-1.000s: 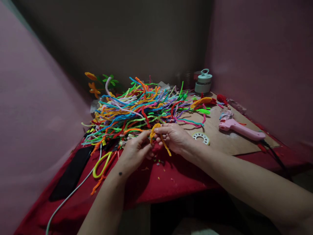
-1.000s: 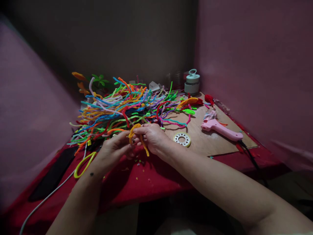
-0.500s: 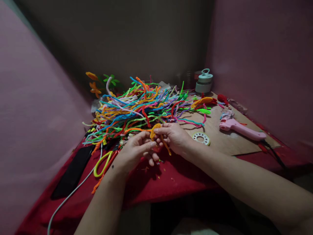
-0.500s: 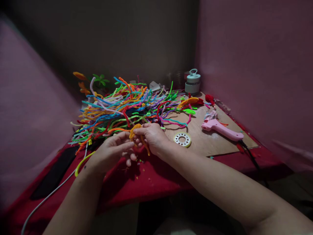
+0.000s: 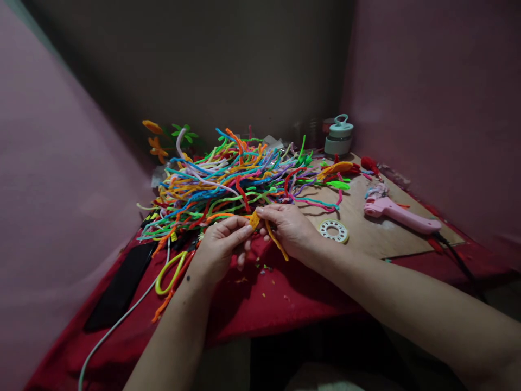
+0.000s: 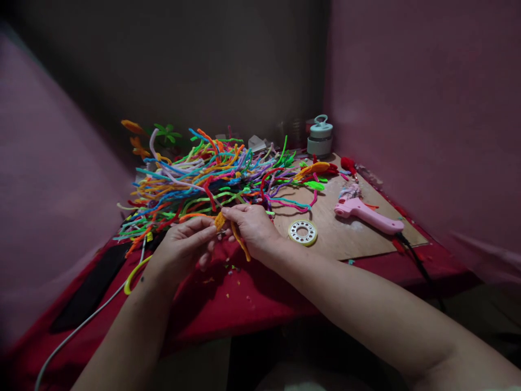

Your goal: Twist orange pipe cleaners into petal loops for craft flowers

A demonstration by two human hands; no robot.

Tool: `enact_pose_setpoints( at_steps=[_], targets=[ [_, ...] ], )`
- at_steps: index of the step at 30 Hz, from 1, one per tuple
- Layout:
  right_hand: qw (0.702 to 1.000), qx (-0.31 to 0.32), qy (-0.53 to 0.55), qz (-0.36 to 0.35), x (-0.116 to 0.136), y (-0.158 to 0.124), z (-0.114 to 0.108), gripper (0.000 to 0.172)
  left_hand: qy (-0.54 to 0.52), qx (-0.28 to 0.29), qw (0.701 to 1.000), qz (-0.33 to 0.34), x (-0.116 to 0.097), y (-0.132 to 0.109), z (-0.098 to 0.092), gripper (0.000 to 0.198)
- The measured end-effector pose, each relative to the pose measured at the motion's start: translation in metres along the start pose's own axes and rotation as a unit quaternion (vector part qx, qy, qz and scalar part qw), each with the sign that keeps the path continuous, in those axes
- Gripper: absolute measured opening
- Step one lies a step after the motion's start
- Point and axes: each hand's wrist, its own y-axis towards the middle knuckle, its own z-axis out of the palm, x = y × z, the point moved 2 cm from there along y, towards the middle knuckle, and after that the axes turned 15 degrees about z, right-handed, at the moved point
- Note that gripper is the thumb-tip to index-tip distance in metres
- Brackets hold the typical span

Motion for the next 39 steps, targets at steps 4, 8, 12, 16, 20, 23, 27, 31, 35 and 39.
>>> enact_pose_setpoints(
  at_steps=[4, 8, 12, 16, 20, 23, 27, 31, 35, 39],
  targets=[
    [1.000, -0.005, -0.006, -0.011, 0.000, -0.001, 0.000, 0.018, 0.027, -0.011, 1.000, -0.001, 0.000, -0.001, -0.001, 0.018],
    [1.000, 0.002, -0.028, -0.012, 0.001, -0.001, 0.000, 0.021, 0.013, -0.031, 0.999, 0.000, 0.000, -0.001, -0.002, 0.019],
    [0.997, -0.001, -0.076, 0.021, 0.001, -0.005, 0.002, 0.020, -0.017, -0.069, 0.997, 0.006, -0.003, 0.000, -0.004, 0.020],
    [0.986, -0.015, -0.163, 0.026, 0.002, -0.007, 0.002, 0.014, -0.004, -0.109, 0.994, 0.031, -0.006, 0.001, -0.007, 0.019],
    [0.973, 0.048, -0.225, 0.022, -0.001, -0.006, 0.002, 0.021, 0.016, -0.110, 0.993, 0.037, -0.007, 0.001, -0.009, 0.020],
    [0.961, 0.097, -0.254, 0.047, -0.004, -0.006, 0.002, 0.019, 0.030, -0.109, 0.992, 0.046, -0.005, 0.001, -0.010, 0.020],
    [0.970, 0.110, -0.202, 0.082, -0.004, -0.010, 0.006, 0.013, 0.031, -0.106, 0.993, 0.049, -0.004, 0.001, -0.012, 0.018],
    [0.993, 0.081, -0.088, -0.005, 0.003, -0.011, 0.009, 0.017, 0.041, -0.115, 0.991, 0.063, -0.005, 0.001, -0.012, 0.015],
    [0.994, 0.017, -0.050, -0.098, 0.008, -0.013, 0.009, 0.019, 0.066, -0.101, 0.990, 0.075, -0.007, 0.000, -0.006, 0.014],
    [0.983, -0.043, -0.093, -0.149, 0.009, -0.015, 0.009, 0.016, 0.084, -0.087, 0.990, 0.074, -0.008, -0.001, 0.000, 0.015]
  ],
)
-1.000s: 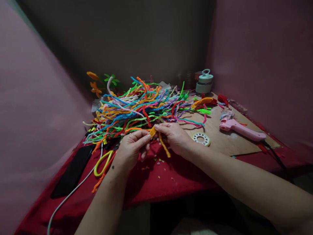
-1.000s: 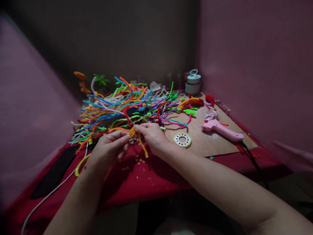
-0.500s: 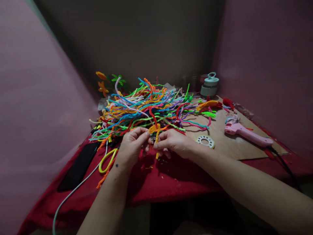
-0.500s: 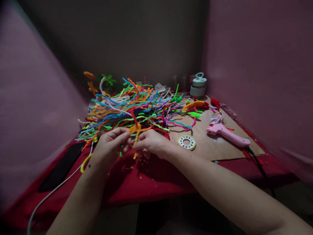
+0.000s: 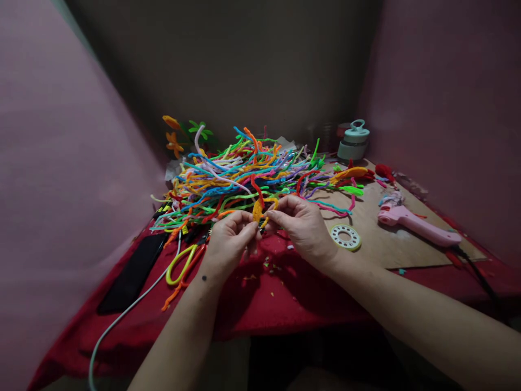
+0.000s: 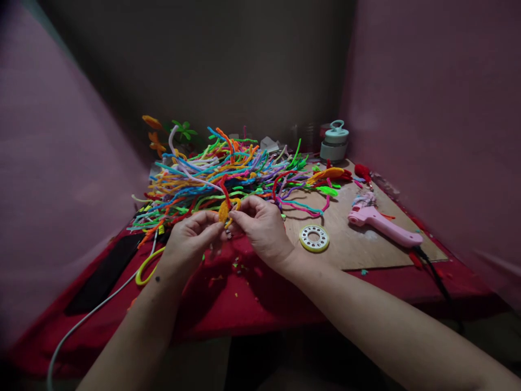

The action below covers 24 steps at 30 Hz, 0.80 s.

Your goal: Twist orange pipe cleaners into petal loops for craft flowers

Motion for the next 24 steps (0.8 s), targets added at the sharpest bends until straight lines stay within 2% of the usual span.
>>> enact_pose_setpoints(
  at_steps=[7, 10, 16, 20, 24],
  targets=[
    [0.990, -0.052, -0.088, -0.102, -0.003, -0.003, -0.003, 0.008, -0.002, 0.017, 1.000, -0.011, -0.001, -0.002, 0.007, 0.017],
    [0.971, -0.072, -0.170, -0.153, -0.004, -0.005, -0.005, 0.003, 0.004, 0.014, 1.000, -0.006, -0.001, -0.003, 0.007, 0.017],
    [0.929, -0.100, -0.268, -0.234, -0.001, -0.010, -0.004, 0.008, 0.022, 0.008, 1.000, 0.000, 0.000, -0.002, 0.007, 0.014],
    [0.909, -0.097, -0.308, -0.263, 0.000, -0.013, -0.002, 0.010, 0.036, -0.003, 0.999, 0.008, 0.002, -0.002, 0.006, 0.013],
    [0.911, -0.078, -0.313, -0.257, -0.002, -0.013, -0.001, 0.011, 0.057, -0.011, 0.998, 0.012, 0.005, -0.002, 0.006, 0.012]
  ],
)
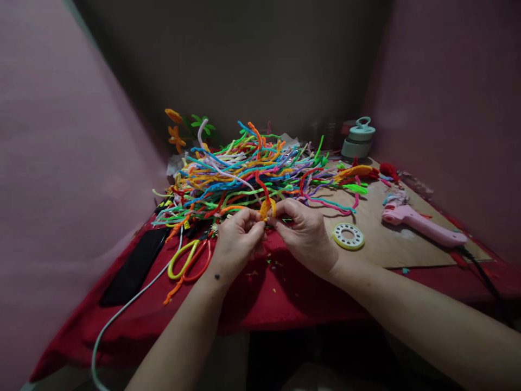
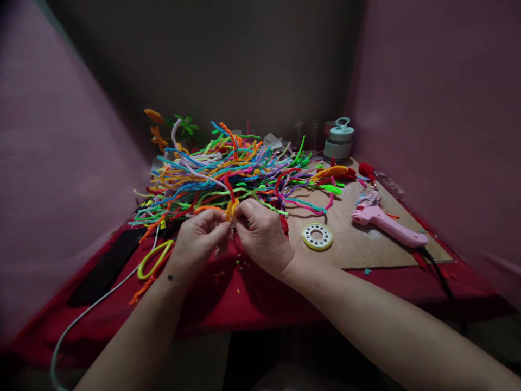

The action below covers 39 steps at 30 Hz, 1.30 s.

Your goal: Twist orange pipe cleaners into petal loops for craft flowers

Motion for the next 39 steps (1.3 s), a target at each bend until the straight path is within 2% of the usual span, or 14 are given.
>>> enact_pose_setpoints(
  at_steps=[3, 6, 10, 13, 15, 18, 22, 25, 29, 35, 39],
  targets=[
    [0.998, 0.011, 0.024, 0.048, -0.002, 0.002, 0.002, 0.010, 0.015, -0.011, 1.000, 0.005, 0.002, -0.001, 0.001, 0.012],
    [0.980, 0.036, 0.114, 0.160, -0.007, 0.007, 0.003, 0.006, 0.000, -0.007, 1.000, 0.007, 0.001, -0.001, 0.002, 0.011],
    [0.906, 0.073, 0.289, 0.301, -0.017, 0.011, 0.008, 0.019, -0.076, -0.002, 0.997, -0.013, -0.003, -0.002, 0.002, 0.014],
    [0.860, 0.096, 0.352, 0.356, -0.022, 0.010, 0.011, 0.025, -0.114, -0.010, 0.993, -0.023, -0.005, -0.001, 0.001, 0.015],
    [0.850, 0.121, 0.367, 0.359, -0.022, 0.009, 0.013, 0.024, -0.119, -0.014, 0.993, -0.016, -0.005, -0.001, 0.001, 0.014],
    [0.851, 0.149, 0.378, 0.333, -0.017, 0.009, 0.012, 0.020, -0.113, -0.033, 0.993, -0.003, -0.004, 0.000, -0.001, 0.014],
    [0.851, 0.142, 0.378, 0.335, -0.013, 0.010, 0.008, 0.019, -0.108, -0.047, 0.993, -0.005, -0.004, 0.000, -0.004, 0.014],
    [0.851, 0.140, 0.371, 0.345, -0.017, 0.011, 0.009, 0.019, -0.104, -0.040, 0.994, -0.011, -0.004, 0.000, -0.003, 0.013],
    [0.836, 0.151, 0.375, 0.372, -0.027, 0.009, 0.014, 0.020, -0.103, -0.022, 0.994, -0.015, -0.003, -0.001, -0.001, 0.013],
    [0.823, 0.201, 0.357, 0.393, -0.030, 0.007, 0.017, 0.022, -0.120, 0.008, 0.992, -0.024, -0.002, 0.000, 0.000, 0.015],
    [0.806, 0.182, 0.423, 0.373, -0.024, 0.013, 0.013, 0.025, -0.110, 0.018, 0.993, -0.040, -0.004, 0.000, 0.001, 0.013]
  ],
)
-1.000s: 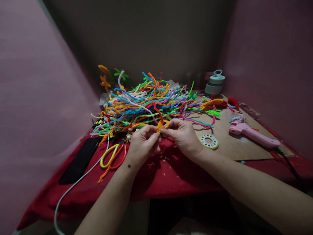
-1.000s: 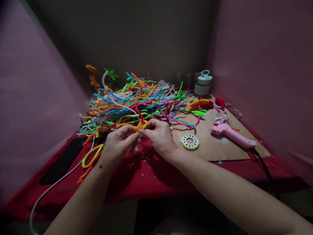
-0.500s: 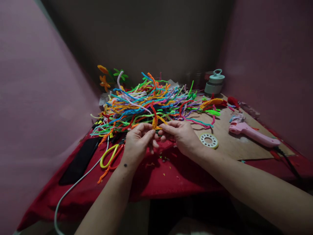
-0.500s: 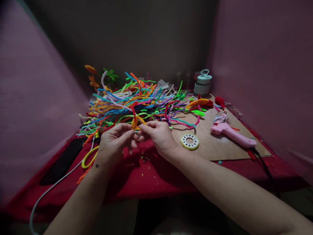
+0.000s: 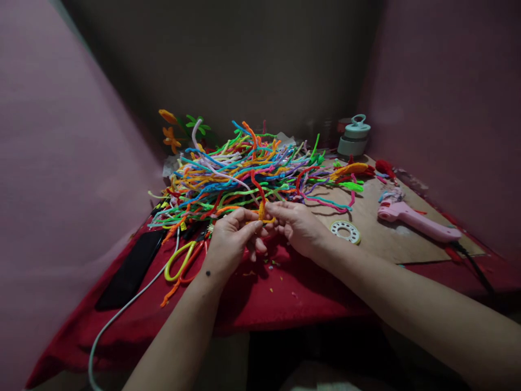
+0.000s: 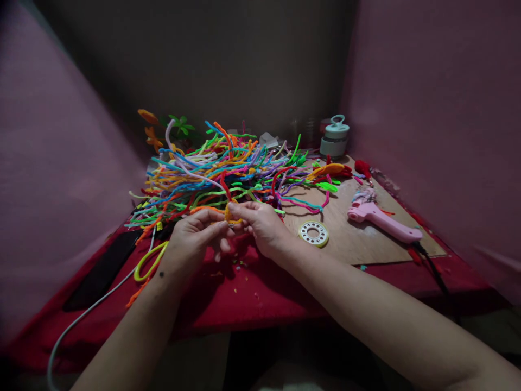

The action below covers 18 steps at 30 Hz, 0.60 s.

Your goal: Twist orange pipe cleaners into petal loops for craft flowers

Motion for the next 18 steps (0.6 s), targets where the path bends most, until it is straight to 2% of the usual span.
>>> enact_pose_setpoints(
  at_steps=[5, 11, 18],
  targets=[
    [0.999, -0.006, 0.030, 0.035, 0.002, 0.003, -0.002, 0.026, 0.008, 0.026, 0.999, -0.033, -0.001, 0.000, 0.001, 0.013],
    [0.999, -0.025, 0.034, 0.017, 0.001, 0.004, -0.002, 0.020, -0.033, 0.041, 0.996, -0.076, 0.006, 0.003, -0.008, 0.016],
    [0.999, -0.010, 0.032, 0.000, 0.001, 0.006, -0.003, 0.025, -0.003, 0.017, 0.996, -0.085, 0.008, 0.006, -0.015, 0.018]
  ],
)
